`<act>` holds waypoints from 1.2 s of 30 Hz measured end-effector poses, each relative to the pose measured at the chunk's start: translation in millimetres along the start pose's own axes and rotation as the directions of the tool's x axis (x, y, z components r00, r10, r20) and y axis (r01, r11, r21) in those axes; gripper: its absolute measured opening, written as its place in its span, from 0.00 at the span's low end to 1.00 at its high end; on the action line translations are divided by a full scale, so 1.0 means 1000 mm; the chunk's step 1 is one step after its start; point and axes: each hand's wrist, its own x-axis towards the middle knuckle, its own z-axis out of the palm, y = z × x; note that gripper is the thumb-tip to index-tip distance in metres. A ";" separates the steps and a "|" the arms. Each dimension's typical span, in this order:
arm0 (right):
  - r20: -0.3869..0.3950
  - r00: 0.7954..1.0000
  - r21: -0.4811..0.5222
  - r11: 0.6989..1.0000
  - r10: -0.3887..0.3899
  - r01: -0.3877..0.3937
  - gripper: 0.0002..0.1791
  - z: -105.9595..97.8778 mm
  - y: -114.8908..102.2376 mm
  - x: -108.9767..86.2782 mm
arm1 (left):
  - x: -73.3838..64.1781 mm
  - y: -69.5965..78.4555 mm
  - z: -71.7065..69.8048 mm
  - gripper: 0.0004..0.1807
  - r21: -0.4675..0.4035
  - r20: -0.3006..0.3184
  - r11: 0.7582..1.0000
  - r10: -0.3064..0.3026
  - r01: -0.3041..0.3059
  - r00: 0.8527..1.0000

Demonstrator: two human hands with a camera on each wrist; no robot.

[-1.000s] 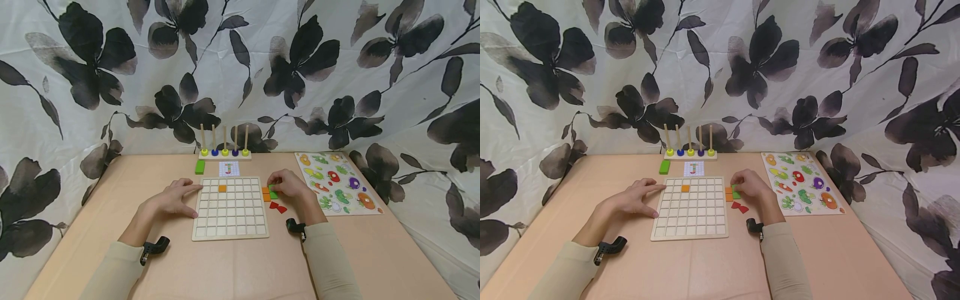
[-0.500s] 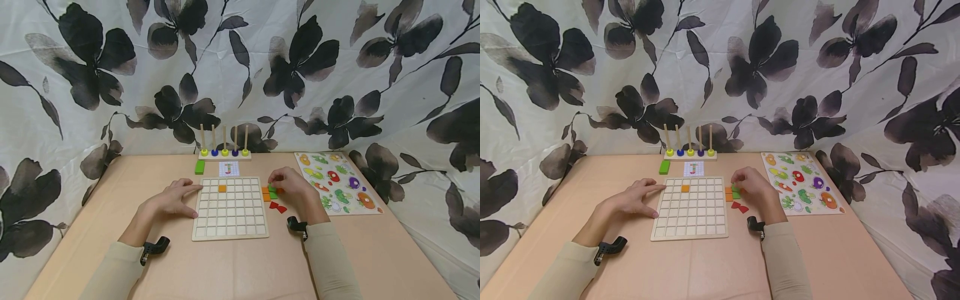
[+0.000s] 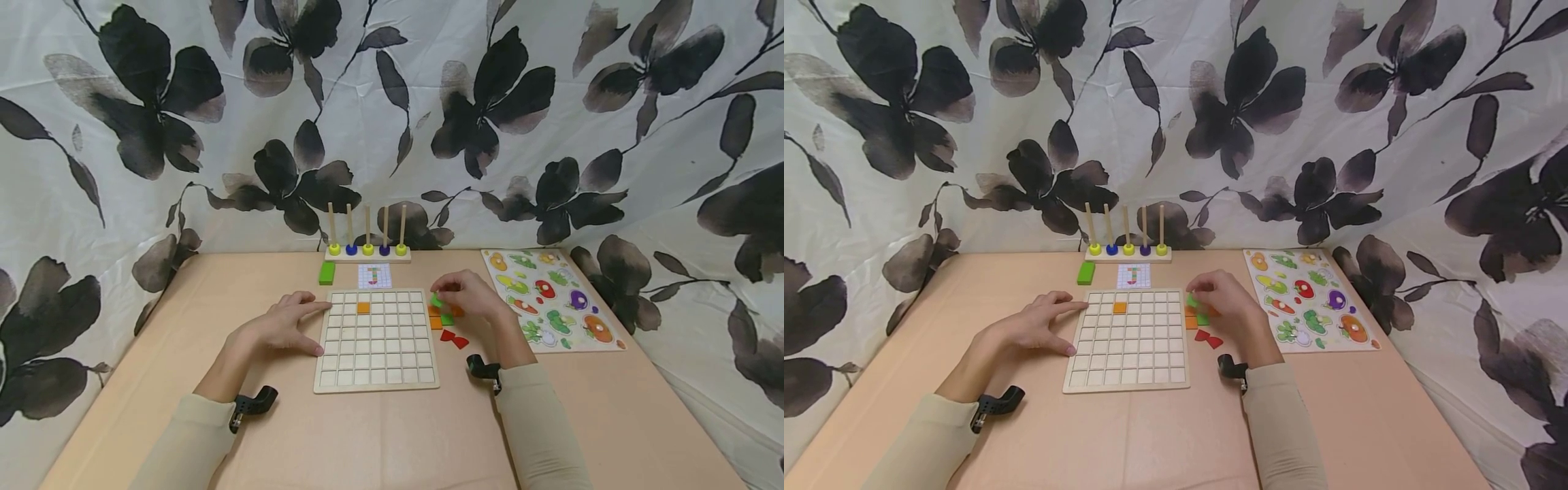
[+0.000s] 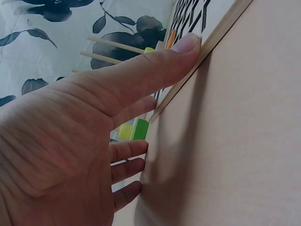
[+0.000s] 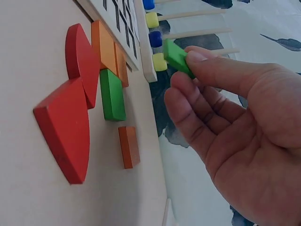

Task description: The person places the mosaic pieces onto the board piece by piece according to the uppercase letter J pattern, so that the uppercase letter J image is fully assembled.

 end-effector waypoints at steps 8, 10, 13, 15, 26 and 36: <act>-0.042 0.996 0.057 0.996 -0.073 0.075 0.14 0.006 -0.009 0.003 | 0.002 -0.001 0.000 0.54 -0.003 0.002 1.000 0.004 -0.004 1.000; -0.059 0.994 0.088 0.991 -0.094 0.099 0.15 0.009 -0.012 0.005 | 0.002 0.000 -0.001 0.54 0.003 0.003 1.000 0.008 -0.008 1.000; -0.088 0.990 0.140 0.982 -0.114 0.126 0.16 0.014 -0.016 0.009 | 0.002 0.000 -0.001 0.54 0.004 0.004 1.000 0.002 -0.002 1.000; -0.102 0.987 0.175 0.975 -0.120 0.137 0.16 0.018 -0.018 0.010 | 0.001 0.001 -0.001 0.54 0.002 0.003 1.000 0.003 -0.003 1.000; -0.160 0.979 0.236 0.958 -0.130 0.166 0.14 0.040 -0.029 0.017 | -0.001 0.000 0.000 0.54 0.010 -0.006 1.000 0.008 -0.008 1.000; -0.162 0.981 0.315 0.936 -0.109 0.156 0.13 0.061 -0.044 0.026 | -0.001 -0.001 0.000 0.54 -0.001 0.000 1.000 0.001 -0.001 1.000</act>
